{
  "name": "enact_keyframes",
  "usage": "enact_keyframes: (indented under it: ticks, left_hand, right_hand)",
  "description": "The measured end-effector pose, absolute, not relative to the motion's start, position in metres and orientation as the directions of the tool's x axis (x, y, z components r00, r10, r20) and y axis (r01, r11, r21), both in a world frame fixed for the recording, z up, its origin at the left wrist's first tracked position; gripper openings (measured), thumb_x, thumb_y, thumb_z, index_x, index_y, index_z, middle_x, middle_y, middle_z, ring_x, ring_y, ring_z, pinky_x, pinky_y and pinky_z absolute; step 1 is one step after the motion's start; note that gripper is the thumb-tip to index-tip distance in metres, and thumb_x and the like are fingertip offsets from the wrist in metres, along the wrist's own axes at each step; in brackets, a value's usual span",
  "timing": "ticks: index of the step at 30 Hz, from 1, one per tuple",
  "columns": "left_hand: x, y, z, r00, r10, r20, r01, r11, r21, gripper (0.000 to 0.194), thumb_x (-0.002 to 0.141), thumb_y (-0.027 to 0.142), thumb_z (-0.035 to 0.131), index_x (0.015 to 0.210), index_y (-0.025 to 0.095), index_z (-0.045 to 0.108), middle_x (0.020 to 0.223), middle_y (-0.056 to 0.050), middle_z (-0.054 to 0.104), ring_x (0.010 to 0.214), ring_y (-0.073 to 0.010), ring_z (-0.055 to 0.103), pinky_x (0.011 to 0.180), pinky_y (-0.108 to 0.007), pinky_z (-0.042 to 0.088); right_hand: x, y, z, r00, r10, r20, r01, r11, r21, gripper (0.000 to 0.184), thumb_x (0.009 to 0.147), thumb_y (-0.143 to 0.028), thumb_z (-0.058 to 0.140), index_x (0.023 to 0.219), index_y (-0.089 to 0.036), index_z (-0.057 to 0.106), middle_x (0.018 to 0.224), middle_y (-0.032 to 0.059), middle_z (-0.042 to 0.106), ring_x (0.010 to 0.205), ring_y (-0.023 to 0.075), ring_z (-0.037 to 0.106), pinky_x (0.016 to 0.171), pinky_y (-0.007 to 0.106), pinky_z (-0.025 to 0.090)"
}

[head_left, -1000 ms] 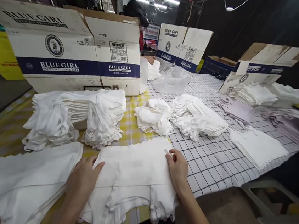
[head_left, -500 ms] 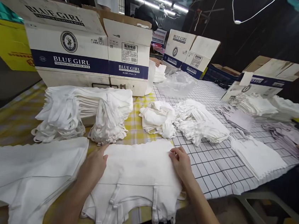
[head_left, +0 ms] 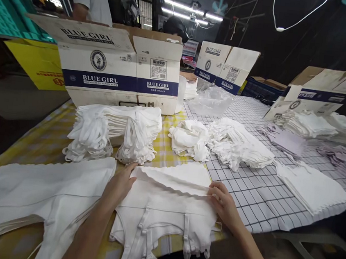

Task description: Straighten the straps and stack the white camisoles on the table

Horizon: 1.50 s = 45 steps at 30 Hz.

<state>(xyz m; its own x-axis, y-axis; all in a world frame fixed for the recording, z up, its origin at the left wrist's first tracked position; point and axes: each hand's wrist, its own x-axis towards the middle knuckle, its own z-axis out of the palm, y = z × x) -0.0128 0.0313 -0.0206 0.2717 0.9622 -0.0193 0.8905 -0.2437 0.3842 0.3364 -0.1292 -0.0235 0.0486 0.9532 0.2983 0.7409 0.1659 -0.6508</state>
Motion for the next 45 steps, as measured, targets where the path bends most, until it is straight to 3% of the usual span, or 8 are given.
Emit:
enact_keyframes:
  ticks: [6,11,21,25,28,32,37,45]
  left_hand:
    - [-0.002,0.016,-0.014,0.33,0.937,0.118,0.875,-0.35,0.335,0.058,0.078,0.009,0.046,0.133,0.024,0.041,0.118,-0.011,0.052,0.111,-0.0235,0.051,0.09,-0.036,0.041]
    - [0.013,0.011,-0.008,0.473,0.865,0.17,0.822,-0.502,0.267,0.046,0.074,-0.001,0.043,0.103,0.027,0.064,0.131,-0.007,0.046,0.125,-0.026,0.036,0.096,-0.041,0.036]
    - [0.002,0.015,-0.001,0.453,0.872,0.185,0.832,-0.488,0.262,0.016,0.078,0.012,0.048,0.084,0.02,0.061,0.092,-0.007,0.059,0.088,-0.0218,0.057,0.079,-0.034,0.043]
    - [0.007,0.008,0.0,0.467,0.855,0.224,0.797,-0.517,0.311,0.015,0.077,0.013,0.05,0.082,0.02,0.063,0.108,-0.01,0.059,0.108,-0.0255,0.05,0.092,-0.039,0.038]
    - [0.025,0.004,0.004,0.528,0.813,0.247,0.724,-0.583,0.369,0.013,0.08,0.028,0.055,0.083,0.02,0.066,0.119,-0.009,0.056,0.122,-0.0268,0.041,0.103,-0.042,0.028]
    - [0.061,0.004,0.001,0.602,0.765,0.23,0.619,-0.629,0.47,0.018,0.083,0.031,0.052,0.081,0.021,0.067,0.105,-0.005,0.064,0.106,-0.0219,0.053,0.099,-0.04,0.032]
    - [0.085,0.011,-0.011,0.595,0.783,0.182,0.563,-0.567,0.601,0.028,0.076,0.02,0.057,0.102,0.017,0.064,0.098,-0.008,0.066,0.096,-0.0241,0.057,0.089,-0.041,0.037]
    - [0.076,0.013,-0.015,0.599,0.795,0.096,0.406,-0.405,0.819,0.025,0.08,0.032,0.049,0.081,0.017,0.069,0.082,-0.004,0.065,0.077,-0.0168,0.06,0.07,-0.026,0.045]
  right_hand:
    - [0.334,-0.138,-0.033,0.011,0.957,0.29,0.744,0.186,-0.641,0.014,0.089,-0.027,0.045,0.081,-0.022,0.055,0.091,0.0074,0.056,0.093,0.0228,0.053,0.082,0.037,0.045]
    - [0.329,-0.139,-0.038,0.041,0.938,0.345,0.741,0.203,-0.64,0.011,0.088,-0.025,0.049,0.08,-0.022,0.056,0.092,0.0073,0.057,0.092,0.0218,0.054,0.08,0.034,0.045]
    - [0.331,-0.138,-0.042,0.122,0.933,0.338,0.743,0.14,-0.655,0.017,0.088,-0.031,0.048,0.083,-0.021,0.06,0.091,0.0073,0.056,0.086,0.0207,0.056,0.077,0.033,0.046]
    - [0.331,-0.14,-0.039,0.113,0.938,0.328,0.738,0.141,-0.66,0.02,0.088,-0.032,0.048,0.085,-0.021,0.064,0.092,0.0079,0.056,0.09,0.0213,0.055,0.08,0.034,0.045]
    - [0.33,-0.142,-0.036,0.139,0.936,0.323,0.716,0.13,-0.686,0.021,0.089,-0.032,0.047,0.084,-0.02,0.064,0.092,0.0078,0.057,0.09,0.0214,0.055,0.081,0.033,0.045]
    - [0.329,-0.142,-0.035,0.145,0.94,0.309,0.706,0.121,-0.698,0.021,0.089,-0.031,0.046,0.084,-0.02,0.064,0.092,0.0076,0.057,0.09,0.0212,0.055,0.081,0.033,0.044]
    - [0.329,-0.142,-0.036,0.157,0.939,0.307,0.706,0.11,-0.699,0.023,0.09,-0.031,0.045,0.08,-0.02,0.063,0.09,0.0077,0.056,0.089,0.0211,0.055,0.08,0.034,0.045]
    - [0.286,-0.111,-0.009,0.306,0.87,0.387,0.756,0.025,-0.654,0.023,0.088,-0.032,0.047,0.103,-0.021,0.06,0.105,0.0099,0.056,0.081,0.0195,0.056,0.073,0.034,0.046]
